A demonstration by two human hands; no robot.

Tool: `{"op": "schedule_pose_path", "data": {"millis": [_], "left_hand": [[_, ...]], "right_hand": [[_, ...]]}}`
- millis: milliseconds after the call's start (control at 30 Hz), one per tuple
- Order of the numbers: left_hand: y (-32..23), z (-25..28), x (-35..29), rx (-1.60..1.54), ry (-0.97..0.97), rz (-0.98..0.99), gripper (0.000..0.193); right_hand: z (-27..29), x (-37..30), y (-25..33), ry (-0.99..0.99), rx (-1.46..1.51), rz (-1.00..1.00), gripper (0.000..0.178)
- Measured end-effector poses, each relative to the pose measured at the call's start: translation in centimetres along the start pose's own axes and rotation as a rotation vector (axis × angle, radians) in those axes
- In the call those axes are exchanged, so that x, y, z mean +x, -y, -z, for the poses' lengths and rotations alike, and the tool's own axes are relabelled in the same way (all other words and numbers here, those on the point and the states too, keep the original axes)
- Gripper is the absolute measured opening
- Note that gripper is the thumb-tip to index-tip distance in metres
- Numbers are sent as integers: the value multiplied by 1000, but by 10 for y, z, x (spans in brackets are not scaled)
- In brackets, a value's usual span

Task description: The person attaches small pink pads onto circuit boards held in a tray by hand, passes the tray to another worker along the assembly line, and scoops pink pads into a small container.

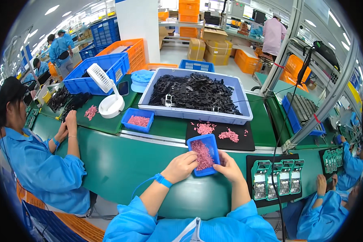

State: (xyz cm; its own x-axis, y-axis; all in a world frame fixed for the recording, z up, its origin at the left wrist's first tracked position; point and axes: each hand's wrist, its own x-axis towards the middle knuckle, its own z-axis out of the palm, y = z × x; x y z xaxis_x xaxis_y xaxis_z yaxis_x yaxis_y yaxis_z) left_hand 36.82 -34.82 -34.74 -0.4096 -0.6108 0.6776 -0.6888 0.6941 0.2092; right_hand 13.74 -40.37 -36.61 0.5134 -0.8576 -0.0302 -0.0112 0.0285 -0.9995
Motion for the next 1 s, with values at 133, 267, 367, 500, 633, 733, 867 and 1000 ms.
{"op": "schedule_pose_path", "data": {"millis": [133, 267, 367, 500, 633, 733, 867, 1000], "left_hand": [[0, 2, 3, -11, -23, -12, 21], [-3, 5, 3, 109, -118, 116, 27], [-11, -1, 8, 328, -102, 360, 39], [-6, -9, 3, 407, -63, 400, 35], [-3, -10, 2, 262, 0, 288, 30], [-6, -10, 3, 152, 69, 222, 28], [-6, -4, -1, -87, 44, 272, 28], [4, 10, -1, 35, -176, 220, 29]], "right_hand": [[-15, -3, -3, -25, 112, 61, 79], [-30, 1, -13, -146, -174, 298, 78], [-44, 0, -14, -184, -275, 340, 73], [-57, 3, -19, -247, -152, 303, 60], [-58, 3, -16, -207, 122, 154, 51], [-57, 4, -17, -192, 212, 158, 51], [-58, 5, -20, -220, 209, 163, 52], [-62, 3, -15, -190, 266, 155, 51]]}}
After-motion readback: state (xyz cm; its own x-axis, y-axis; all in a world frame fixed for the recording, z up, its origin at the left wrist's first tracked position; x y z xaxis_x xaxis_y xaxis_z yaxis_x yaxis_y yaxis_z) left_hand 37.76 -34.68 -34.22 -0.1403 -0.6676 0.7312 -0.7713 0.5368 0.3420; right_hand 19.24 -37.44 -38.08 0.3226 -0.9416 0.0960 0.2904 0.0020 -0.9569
